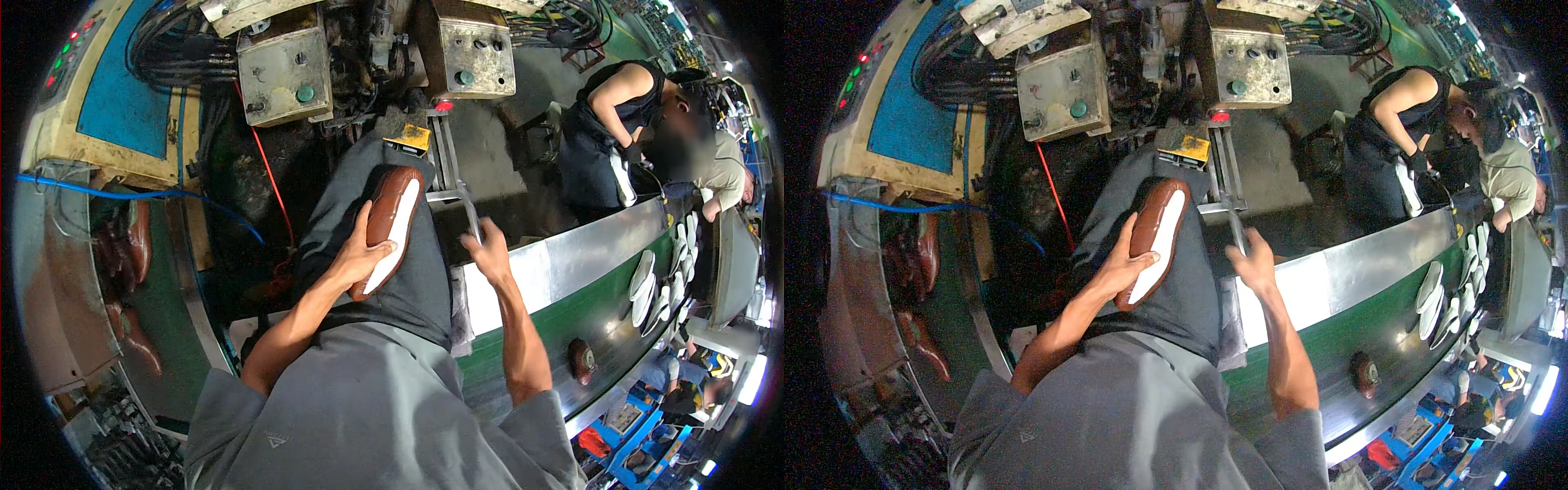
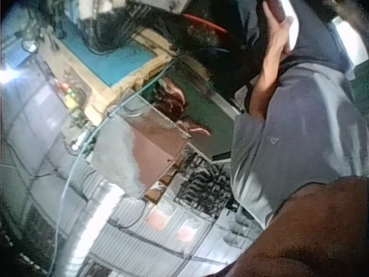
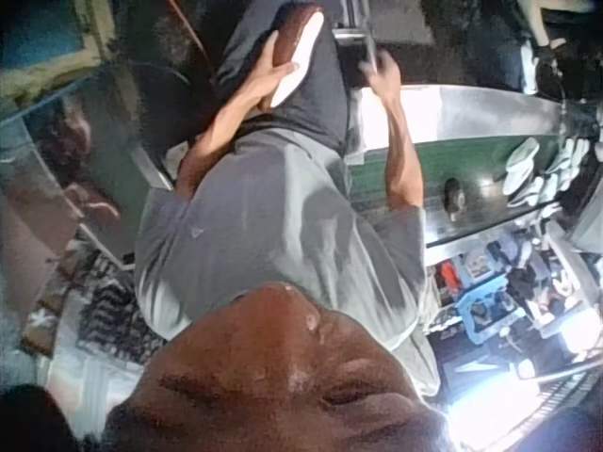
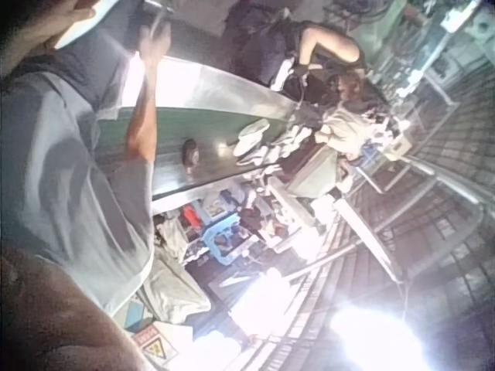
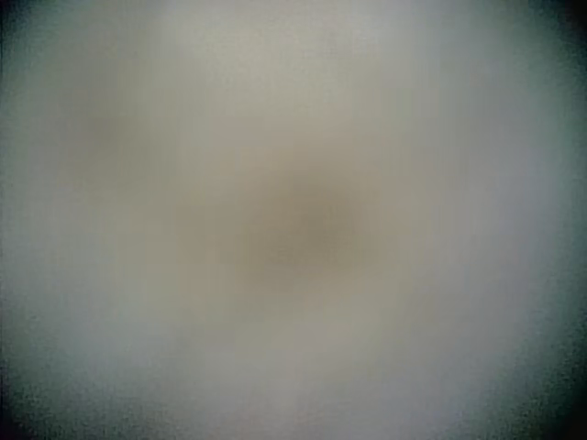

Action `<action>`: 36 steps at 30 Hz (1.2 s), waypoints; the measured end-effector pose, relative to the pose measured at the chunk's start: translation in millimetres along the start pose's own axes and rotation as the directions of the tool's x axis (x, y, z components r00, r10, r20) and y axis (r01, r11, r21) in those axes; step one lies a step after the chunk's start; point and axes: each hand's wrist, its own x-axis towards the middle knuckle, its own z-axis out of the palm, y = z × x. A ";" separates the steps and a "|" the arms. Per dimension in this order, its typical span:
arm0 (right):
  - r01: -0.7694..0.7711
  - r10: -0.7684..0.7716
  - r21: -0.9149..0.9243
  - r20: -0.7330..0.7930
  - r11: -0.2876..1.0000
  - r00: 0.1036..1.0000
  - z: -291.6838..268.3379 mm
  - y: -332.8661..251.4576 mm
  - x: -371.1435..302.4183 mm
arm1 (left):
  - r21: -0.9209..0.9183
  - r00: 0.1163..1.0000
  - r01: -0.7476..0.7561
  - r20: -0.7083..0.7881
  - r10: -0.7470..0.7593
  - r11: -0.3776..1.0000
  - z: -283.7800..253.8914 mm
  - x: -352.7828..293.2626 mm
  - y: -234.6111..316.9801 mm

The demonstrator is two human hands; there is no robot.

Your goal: The person is manufacturing shoes by placing shoe uppers into a lasting machine and using a tool to adjust them.

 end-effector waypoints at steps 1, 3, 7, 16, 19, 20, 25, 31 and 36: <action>0.044 -0.044 -0.025 -0.007 0.999 0.999 -2.3 -65.8 12.2 | -0.020 1.000 0.002 0.001 -0.002 1.000 -3.3 -2.5 -1.8; 0.180 -0.193 -0.144 -0.078 0.973 0.978 -0.5 -122.5 38.8 | -0.036 1.000 -0.005 0.011 0.006 0.999 -3.1 -2.3 -0.1; 0.228 -0.142 -0.484 0.208 0.845 0.968 36.9 -94.7 71.0 | -0.125 0.999 0.026 0.040 -0.021 0.992 -1.7 -1.5 2.3; 0.265 -0.292 -0.156 -0.197 0.952 0.936 48.3 -101.8 70.5 | -0.195 0.993 0.090 0.097 -0.072 0.977 -12.8 -7.2 25.1; 0.120 0.014 -0.541 0.238 0.833 0.971 61.9 -68.2 69.6 | -0.334 0.993 0.110 0.073 -0.091 0.936 -25.2 -7.3 21.7; 0.080 0.031 -0.481 0.217 0.873 0.976 60.3 -73.3 66.3 | -0.450 0.993 0.109 0.097 -0.072 0.886 -34.8 -9.7 15.1; 0.015 -0.014 -0.078 0.019 0.997 1.000 80.1 -87.3 18.2 | -0.686 0.993 -0.029 0.066 0.102 0.727 -82.0 -44.9 16.8; 0.155 -0.130 -0.344 0.095 0.926 0.987 95.6 -64.6 -9.8 | -0.482 0.888 -0.192 -0.456 -0.058 0.855 -185.9 -90.3 -33.0; 0.343 -0.266 -0.407 0.234 0.847 0.935 114.3 -72.7 -0.4 | 0.404 0.401 0.175 -0.862 0.310 0.898 -340.3 -231.8 -160.5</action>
